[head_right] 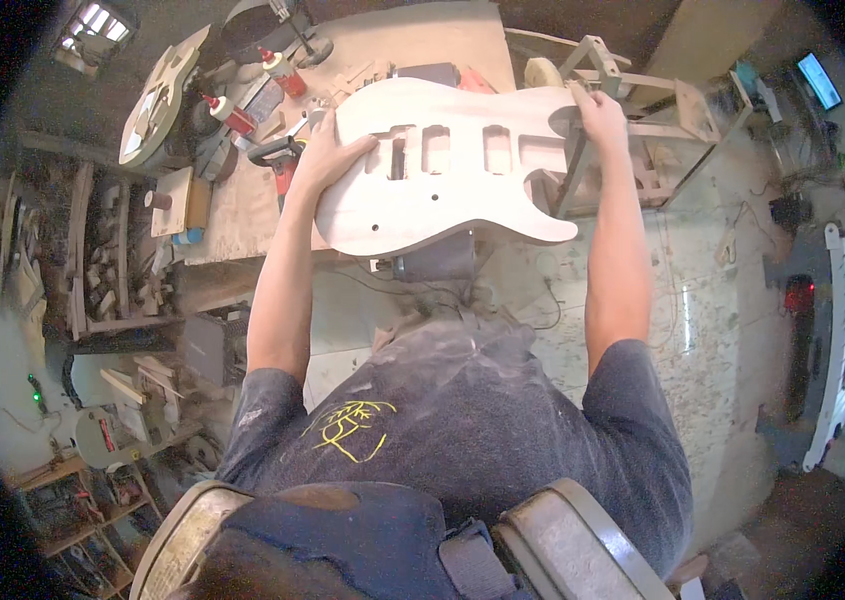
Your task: The person holds a wooden guitar body against a running belt sander, moving the guitar to sand different parts of the curved edges and back surface.
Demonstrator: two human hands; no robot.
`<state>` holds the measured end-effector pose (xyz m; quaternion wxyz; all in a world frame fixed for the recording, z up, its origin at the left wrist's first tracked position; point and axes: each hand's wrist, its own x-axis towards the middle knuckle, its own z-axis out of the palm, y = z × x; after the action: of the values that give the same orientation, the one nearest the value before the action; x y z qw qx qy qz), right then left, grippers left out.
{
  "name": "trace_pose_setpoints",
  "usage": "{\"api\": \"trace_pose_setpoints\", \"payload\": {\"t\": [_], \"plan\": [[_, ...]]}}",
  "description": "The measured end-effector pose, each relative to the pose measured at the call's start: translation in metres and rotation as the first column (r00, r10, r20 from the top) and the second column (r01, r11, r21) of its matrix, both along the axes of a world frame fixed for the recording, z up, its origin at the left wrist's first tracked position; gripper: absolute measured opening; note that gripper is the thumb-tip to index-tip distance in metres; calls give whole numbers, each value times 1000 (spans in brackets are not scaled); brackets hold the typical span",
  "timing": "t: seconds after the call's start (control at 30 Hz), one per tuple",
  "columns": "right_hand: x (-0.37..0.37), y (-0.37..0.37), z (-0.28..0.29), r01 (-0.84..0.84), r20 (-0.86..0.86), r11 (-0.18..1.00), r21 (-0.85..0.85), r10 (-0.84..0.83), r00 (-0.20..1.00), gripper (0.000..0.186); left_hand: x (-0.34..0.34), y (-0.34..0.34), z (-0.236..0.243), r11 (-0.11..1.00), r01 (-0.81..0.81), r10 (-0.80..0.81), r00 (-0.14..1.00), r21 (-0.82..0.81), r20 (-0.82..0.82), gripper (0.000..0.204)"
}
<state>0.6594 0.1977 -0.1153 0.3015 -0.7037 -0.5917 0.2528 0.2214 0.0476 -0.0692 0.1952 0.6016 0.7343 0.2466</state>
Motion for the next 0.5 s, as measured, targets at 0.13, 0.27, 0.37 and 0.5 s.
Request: {"api": "trace_pose_setpoints", "payload": {"t": [0.13,0.27,0.37,0.5], "plan": [[-27,12,3,-11,21,986,169,8,1000,55,-6,-14,-2,998,-30,30,1000,53,-4,96],[-41,17,13,-46,81,981,188,32,996,55,4,-36,13,996,-83,77,983,34,166,95],[-59,16,29,-79,72,982,173,67,995,52,-2,-52,11,987,-155,147,970,29,194,90],[-74,29,24,-95,61,981,168,86,994,48,-17,-63,8,971,-240,236,953,-3,188,75]]}}
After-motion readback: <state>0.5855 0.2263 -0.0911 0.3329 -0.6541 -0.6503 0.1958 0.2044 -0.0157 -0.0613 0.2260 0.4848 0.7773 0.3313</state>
